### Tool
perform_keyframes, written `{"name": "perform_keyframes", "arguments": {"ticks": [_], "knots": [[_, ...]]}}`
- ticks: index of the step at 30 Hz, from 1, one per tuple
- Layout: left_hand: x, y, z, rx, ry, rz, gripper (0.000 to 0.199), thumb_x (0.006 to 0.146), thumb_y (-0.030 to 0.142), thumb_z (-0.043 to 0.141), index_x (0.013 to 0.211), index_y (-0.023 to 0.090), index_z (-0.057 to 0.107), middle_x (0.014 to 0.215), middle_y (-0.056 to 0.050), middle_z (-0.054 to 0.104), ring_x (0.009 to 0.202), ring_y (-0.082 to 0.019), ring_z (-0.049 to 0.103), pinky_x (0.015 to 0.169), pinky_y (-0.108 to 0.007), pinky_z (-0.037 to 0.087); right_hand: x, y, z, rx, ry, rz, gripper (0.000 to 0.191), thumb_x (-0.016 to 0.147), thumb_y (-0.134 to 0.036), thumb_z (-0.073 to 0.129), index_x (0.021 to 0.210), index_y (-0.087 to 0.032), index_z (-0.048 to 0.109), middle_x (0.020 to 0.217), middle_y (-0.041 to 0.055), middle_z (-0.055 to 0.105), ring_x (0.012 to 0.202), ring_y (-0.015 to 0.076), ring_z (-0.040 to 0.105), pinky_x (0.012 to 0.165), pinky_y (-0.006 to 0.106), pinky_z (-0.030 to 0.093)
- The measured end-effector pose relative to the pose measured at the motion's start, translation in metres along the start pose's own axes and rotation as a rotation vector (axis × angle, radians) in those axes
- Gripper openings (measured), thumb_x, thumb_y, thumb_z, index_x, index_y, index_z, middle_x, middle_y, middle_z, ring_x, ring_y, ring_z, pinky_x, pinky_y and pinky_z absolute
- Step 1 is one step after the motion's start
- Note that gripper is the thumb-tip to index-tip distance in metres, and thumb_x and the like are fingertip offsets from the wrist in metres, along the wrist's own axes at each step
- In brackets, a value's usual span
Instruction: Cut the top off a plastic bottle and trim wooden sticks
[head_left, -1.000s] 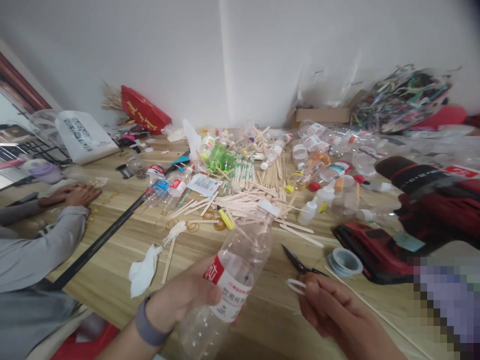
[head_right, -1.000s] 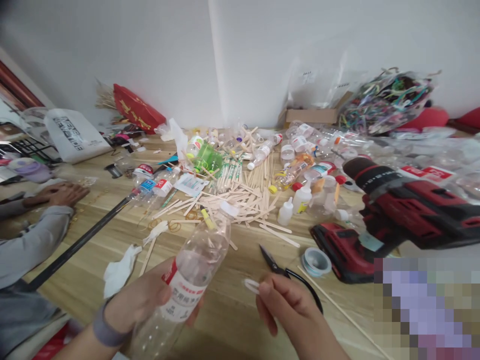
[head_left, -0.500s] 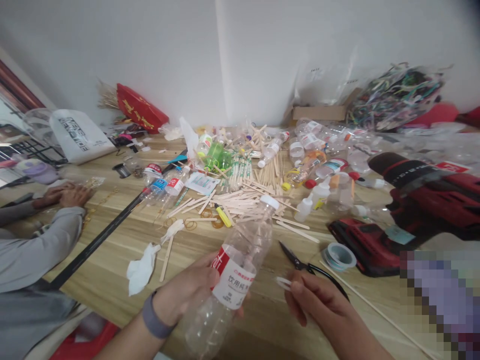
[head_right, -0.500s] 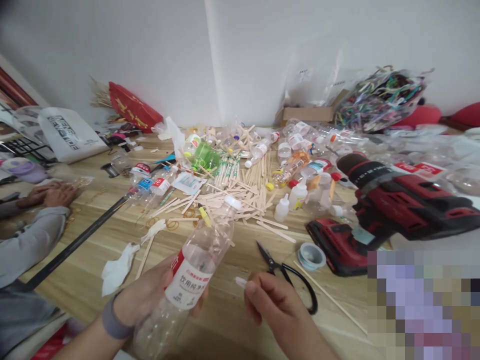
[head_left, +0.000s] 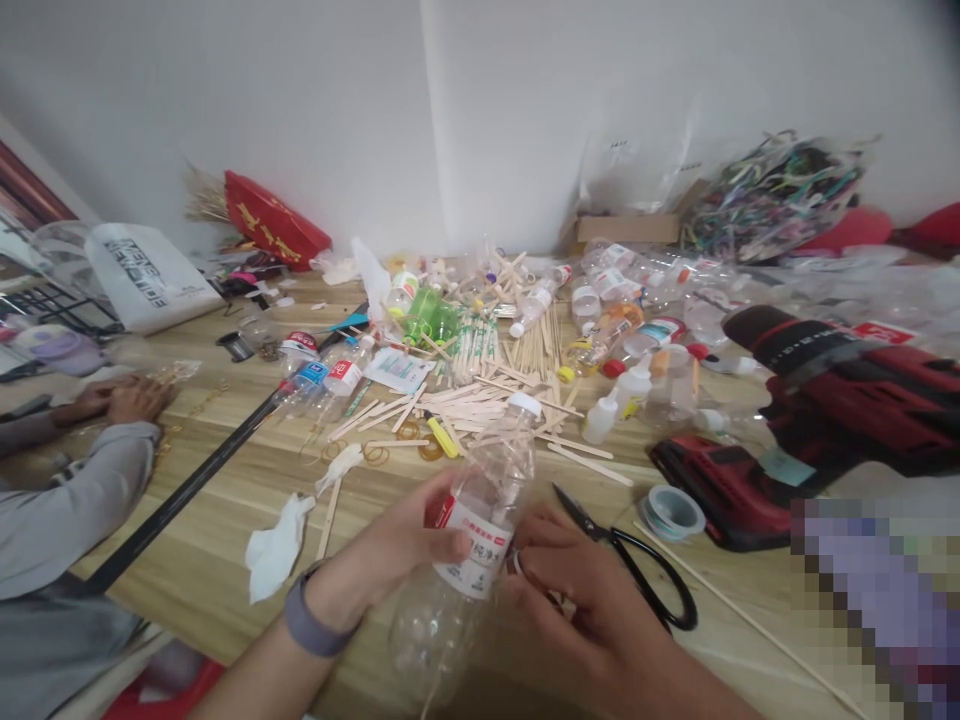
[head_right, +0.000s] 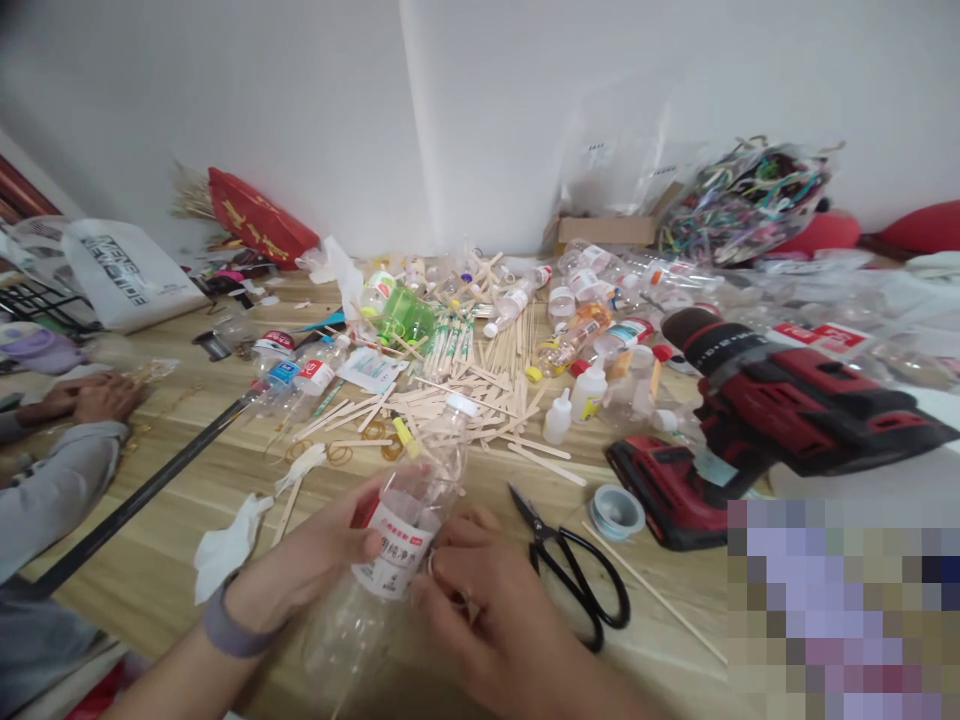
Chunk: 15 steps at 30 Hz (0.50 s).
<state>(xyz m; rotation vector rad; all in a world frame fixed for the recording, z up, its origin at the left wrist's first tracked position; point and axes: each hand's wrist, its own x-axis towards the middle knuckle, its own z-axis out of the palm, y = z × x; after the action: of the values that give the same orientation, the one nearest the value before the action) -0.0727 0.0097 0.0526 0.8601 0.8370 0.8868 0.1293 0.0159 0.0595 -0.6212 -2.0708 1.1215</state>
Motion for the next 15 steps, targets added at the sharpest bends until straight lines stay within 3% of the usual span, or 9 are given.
{"name": "perform_keyframes", "arguments": {"ticks": [5,11,15], "knots": [[0.003,0.009,0.003,0.147,0.042,0.010,0.088,0.055,0.038,0.093,0.133,0.024,0.055,0.121,-0.007,0.065,0.109,-0.026,0.059,0.094,-0.036,0.041,0.005,-0.001,0.000,-0.028,-0.015,-0.037,0.034,0.093,-0.021,0.042,0.062,-0.022,0.028,0.073,0.0027,0.056,0.076,0.0185,0.051,0.074,0.036,0.038],[0.006,0.014,-0.004,-0.064,0.058,-0.041,0.069,0.055,0.040,0.091,0.115,0.020,0.064,0.088,-0.001,0.070,0.071,-0.015,0.062,0.064,-0.025,0.045,-0.005,0.003,-0.018,0.066,0.012,0.182,0.050,0.101,-0.048,0.036,0.059,-0.022,0.037,0.059,-0.0006,0.044,0.058,0.0149,0.044,0.056,0.030,0.033],[0.008,0.010,-0.010,-0.129,0.038,-0.021,0.071,0.058,0.038,0.089,0.120,0.018,0.061,0.085,-0.005,0.072,0.065,-0.017,0.065,0.058,-0.025,0.046,-0.016,0.006,-0.024,-0.005,0.024,0.182,0.050,0.102,-0.046,0.035,0.060,-0.022,0.042,0.061,0.0012,0.048,0.061,0.0169,0.049,0.061,0.031,0.037]]}}
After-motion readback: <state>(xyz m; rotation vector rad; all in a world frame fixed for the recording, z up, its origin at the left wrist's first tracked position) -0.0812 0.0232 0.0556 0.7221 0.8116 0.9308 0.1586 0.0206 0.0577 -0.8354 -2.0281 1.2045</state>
